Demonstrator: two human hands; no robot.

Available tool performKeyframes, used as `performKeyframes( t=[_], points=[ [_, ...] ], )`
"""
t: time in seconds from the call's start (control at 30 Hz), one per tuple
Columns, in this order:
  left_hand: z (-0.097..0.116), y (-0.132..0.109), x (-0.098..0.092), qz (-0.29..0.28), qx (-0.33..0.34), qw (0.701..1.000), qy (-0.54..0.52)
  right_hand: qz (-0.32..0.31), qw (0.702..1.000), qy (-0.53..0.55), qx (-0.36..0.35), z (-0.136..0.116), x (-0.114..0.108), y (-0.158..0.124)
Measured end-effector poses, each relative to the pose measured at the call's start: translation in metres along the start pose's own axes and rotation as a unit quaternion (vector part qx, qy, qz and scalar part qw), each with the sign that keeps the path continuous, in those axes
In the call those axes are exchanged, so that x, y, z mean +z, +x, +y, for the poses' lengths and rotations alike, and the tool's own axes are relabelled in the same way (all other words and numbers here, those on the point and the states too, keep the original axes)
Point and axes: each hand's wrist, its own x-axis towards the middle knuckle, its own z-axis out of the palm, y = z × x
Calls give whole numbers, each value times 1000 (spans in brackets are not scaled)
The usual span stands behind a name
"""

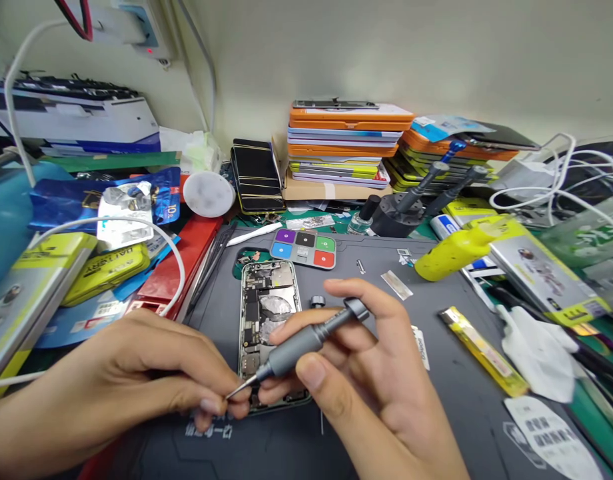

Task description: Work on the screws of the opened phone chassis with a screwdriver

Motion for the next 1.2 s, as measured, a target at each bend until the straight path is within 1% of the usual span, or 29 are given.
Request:
performKeyframes(
  t=[0.03,0.17,0.3,0.47,0.57,0.67,0.8,0.9,1.0,1.1,1.13,1.2],
  points=[
    [0,0,0,0,2,1000,-4,-2,1000,-3,1,0,0,0],
    [3,0,0,2,-1,1000,-1,28,999,-24,13,0,2,1],
    [4,0,-1,-4,-2,1000,12,19,1000,-19,-6,0,3,2],
    [-4,-3,-1,-10,33,999,30,29,999,-38,-11,-2,1,2],
    [-4,-2,-1,-7,25,999,23,31,999,-38,-5,-4,2,4],
    [2,-1,0,-5,15,999,30,31,999,-39,-3,-5,3,5],
    [6,-2,-1,-12,18,999,30,11,1000,8,25,-5,5,4],
    [3,-3,-1,-16,22,999,30,8,998,36,48,-4,6,2],
    [-3,-1,-1,-8,10,999,38,7,997,47,53,-6,4,1],
    [-7,2,0,11,7,999,47,20,999,30,30,-7,1,1],
    [-8,2,0,25,3,999,44,35,999,4,8,-8,2,0],
    [-8,2,0,68,-7,997,36,98,990,-78,-69,-8,4,-3]
  ],
)
